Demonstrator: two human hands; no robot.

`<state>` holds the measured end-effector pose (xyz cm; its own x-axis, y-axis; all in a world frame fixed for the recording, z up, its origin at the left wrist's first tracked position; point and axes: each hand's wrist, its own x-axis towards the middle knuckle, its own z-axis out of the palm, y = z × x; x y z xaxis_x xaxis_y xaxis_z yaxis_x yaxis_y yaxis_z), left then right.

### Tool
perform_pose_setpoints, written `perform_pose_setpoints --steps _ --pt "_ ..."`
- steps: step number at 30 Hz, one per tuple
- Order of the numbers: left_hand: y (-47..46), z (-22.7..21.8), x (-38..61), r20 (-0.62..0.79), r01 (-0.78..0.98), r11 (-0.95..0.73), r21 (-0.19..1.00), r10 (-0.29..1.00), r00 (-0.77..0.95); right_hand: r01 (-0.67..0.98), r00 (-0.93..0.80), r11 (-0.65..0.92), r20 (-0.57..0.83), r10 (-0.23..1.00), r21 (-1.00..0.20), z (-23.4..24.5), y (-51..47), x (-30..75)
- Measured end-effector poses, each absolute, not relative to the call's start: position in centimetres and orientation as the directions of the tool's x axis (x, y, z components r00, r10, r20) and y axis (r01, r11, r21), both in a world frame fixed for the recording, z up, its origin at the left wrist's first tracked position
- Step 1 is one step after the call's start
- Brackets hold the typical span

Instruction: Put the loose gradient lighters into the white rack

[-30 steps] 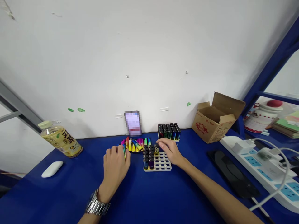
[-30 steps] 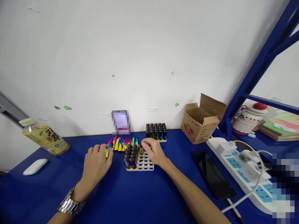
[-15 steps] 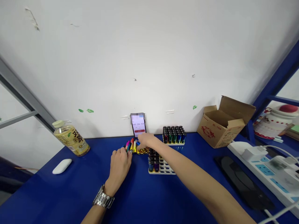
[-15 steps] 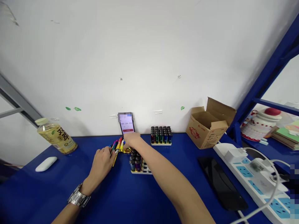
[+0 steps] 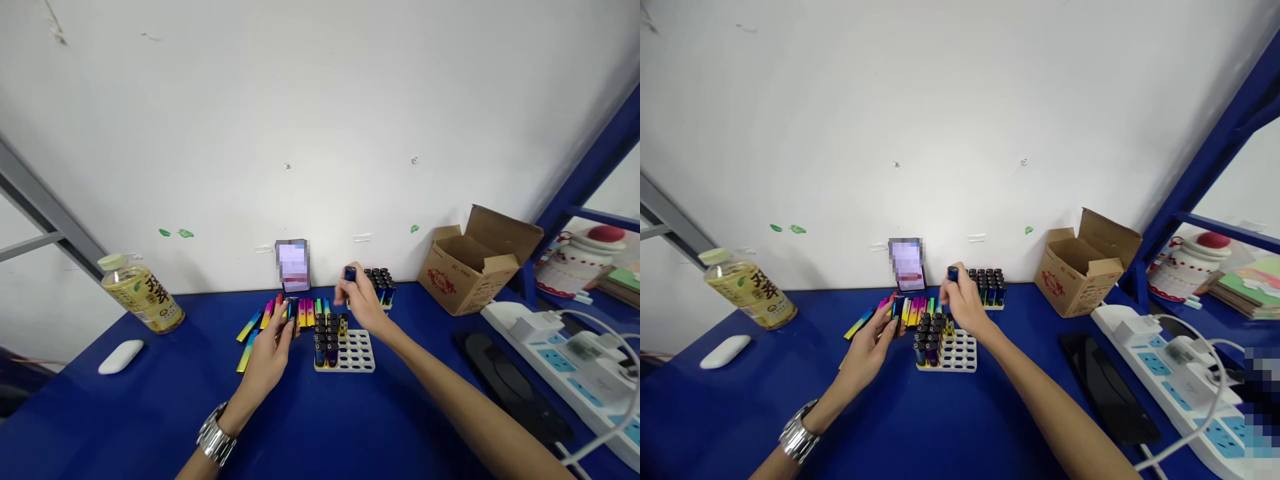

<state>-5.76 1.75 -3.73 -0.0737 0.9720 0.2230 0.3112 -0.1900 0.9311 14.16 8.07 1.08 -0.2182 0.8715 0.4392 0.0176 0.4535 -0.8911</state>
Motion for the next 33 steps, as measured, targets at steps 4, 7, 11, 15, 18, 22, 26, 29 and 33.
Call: perform_pose_setpoints --steps 4,7,11,15,18,22,26,29,33 --pt "1.7 -3.9 -5.1 0.218 0.223 -0.2 0.954 0.974 -0.058 -0.149 -0.129 0.28 0.3 0.945 -0.948 -1.7 6.9 16.3" --pt "1.5 -3.8 -4.7 0.196 0.231 -0.167 0.958 0.975 -0.108 -0.071 -0.093 0.267 0.273 0.958 -0.961 -3.7 6.6 16.8" --pt "1.1 -3.5 -4.2 0.128 0.236 -0.099 0.967 0.986 -0.111 0.045 -0.029 0.295 0.294 0.955 -0.954 -5.0 6.6 16.7" --pt "0.8 -3.3 -3.8 0.084 0.205 -0.064 0.977 0.992 -0.091 0.072 0.004 0.307 0.308 0.951 -0.949 -4.9 6.7 16.7" --pt "0.7 -3.4 -3.8 0.064 0.212 -0.043 0.976 0.994 -0.093 0.104 -0.002 0.308 0.309 0.951 -0.946 -4.6 6.7 16.9" --pt "0.9 -3.9 -4.2 0.04 0.245 -0.015 0.969 0.994 -0.098 0.175 0.003 0.315 0.32 0.947 -0.933 -4.4 6.5 16.9" --pt "1.0 -4.3 -4.5 0.02 0.308 0.009 0.951 0.996 -0.091 0.193 -0.028 0.339 0.34 0.94 -0.921 -4.2 6.3 16.8" --pt "0.8 -4.1 -4.5 0.031 0.303 -0.012 0.953 0.998 -0.056 0.209 -0.051 0.379 0.377 0.925 -0.901 -4.1 6.3 16.8" --pt "0.4 -3.4 -4.2 0.056 0.247 -0.051 0.968 0.998 -0.014 0.225 -0.064 0.388 0.384 0.921 -0.894 -4.5 6.4 16.9"
